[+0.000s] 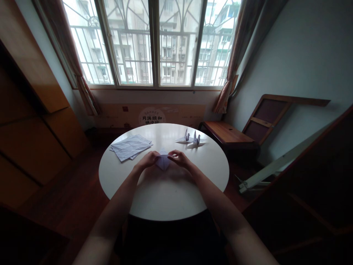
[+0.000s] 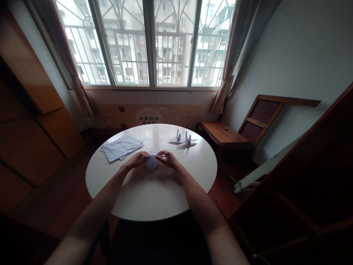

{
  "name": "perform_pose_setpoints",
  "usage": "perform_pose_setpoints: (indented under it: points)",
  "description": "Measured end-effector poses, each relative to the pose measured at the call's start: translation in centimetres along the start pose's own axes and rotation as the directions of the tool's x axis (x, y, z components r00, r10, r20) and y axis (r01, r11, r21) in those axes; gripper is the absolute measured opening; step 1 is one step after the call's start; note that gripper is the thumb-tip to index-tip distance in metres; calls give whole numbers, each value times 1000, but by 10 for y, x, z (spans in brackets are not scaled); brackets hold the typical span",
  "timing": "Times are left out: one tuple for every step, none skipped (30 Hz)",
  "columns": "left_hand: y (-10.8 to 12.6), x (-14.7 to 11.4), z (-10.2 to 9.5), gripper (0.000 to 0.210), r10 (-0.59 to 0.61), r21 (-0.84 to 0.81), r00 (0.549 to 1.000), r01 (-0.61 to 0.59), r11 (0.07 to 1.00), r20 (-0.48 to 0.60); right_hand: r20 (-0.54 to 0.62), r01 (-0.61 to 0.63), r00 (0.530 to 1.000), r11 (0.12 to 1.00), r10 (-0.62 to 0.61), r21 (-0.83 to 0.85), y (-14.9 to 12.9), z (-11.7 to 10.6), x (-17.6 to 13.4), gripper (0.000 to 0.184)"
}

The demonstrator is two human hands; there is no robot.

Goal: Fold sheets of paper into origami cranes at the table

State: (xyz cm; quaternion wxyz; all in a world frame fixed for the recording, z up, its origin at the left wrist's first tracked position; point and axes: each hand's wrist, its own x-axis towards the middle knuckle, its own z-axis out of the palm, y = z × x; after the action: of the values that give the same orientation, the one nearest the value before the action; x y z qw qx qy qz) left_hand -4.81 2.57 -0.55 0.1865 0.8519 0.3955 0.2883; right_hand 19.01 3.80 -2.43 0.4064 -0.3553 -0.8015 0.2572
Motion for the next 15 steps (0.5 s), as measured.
perform_pose_setpoints:
  points:
    - [1, 0, 0, 22, 11, 1, 1000, -11, 1000, 5, 28, -13, 1000, 1000, 13, 26, -1, 1, 0, 35]
    - [3, 0, 0, 25, 13, 8, 1000, -13, 1000, 5, 52, -22, 998, 999, 20, 43, -3, 1, -1, 37]
    - [5, 0, 0, 28, 10, 19, 1000, -10, 1000, 3, 70, -25, 997, 998, 21, 51, -4, 1, -1, 38]
    - [7, 0, 1, 31, 0, 35, 1000, 1, 999, -4, 83, -25, 996, 998, 20, 53, -5, 1, -1, 37]
    - [9, 0, 1, 33, -21, 54, 1000, 22, 998, -14, 90, -25, 996, 998, 20, 50, -5, 1, -1, 35]
    - [12, 0, 1, 32, -50, 74, 998, 52, 996, -28, 93, -28, 995, 999, 23, 46, -6, 0, -1, 34]
    - [14, 0, 2, 31, -86, 94, 995, 90, 992, -50, 93, -34, 995, 998, 30, 43, -7, -1, -1, 32]
    - [16, 0, 2, 28, -119, 109, 991, 126, 986, -64, 91, -43, 995, 998, 39, 42, -7, -1, -1, 31]
    - [19, 0, 2, 26, -148, 122, 986, 157, 980, -77, 88, -53, 995, 998, 49, 41, -8, -2, -1, 29]
    - [21, 0, 2, 24, -174, 130, 981, 185, 974, -91, 84, -63, 995, 997, 60, 39, -8, -2, -2, 27]
    - [22, 0, 2, 22, -197, 136, 975, 210, 968, -99, 81, -73, 994, 997, 70, 38, -9, -3, -2, 25]
    - [23, 0, 2, 22, -216, 139, 971, 230, 963, -104, 79, -82, 994, 996, 79, 36, -9, -3, -2, 23]
    - [24, 0, 2, 21, -230, 141, 967, 244, 959, -106, 77, -91, 993, 995, 88, 36, -9, -2, -2, 21]
    - [25, 0, 2, 21, -240, 142, 965, 253, 957, -105, 78, -100, 992, 994, 97, 40, -9, -2, -2, 20]
    - [26, 0, 2, 21, -244, 142, 964, 257, 956, -102, 82, -110, 991, 993, 106, 50, -9, -1, -1, 19]
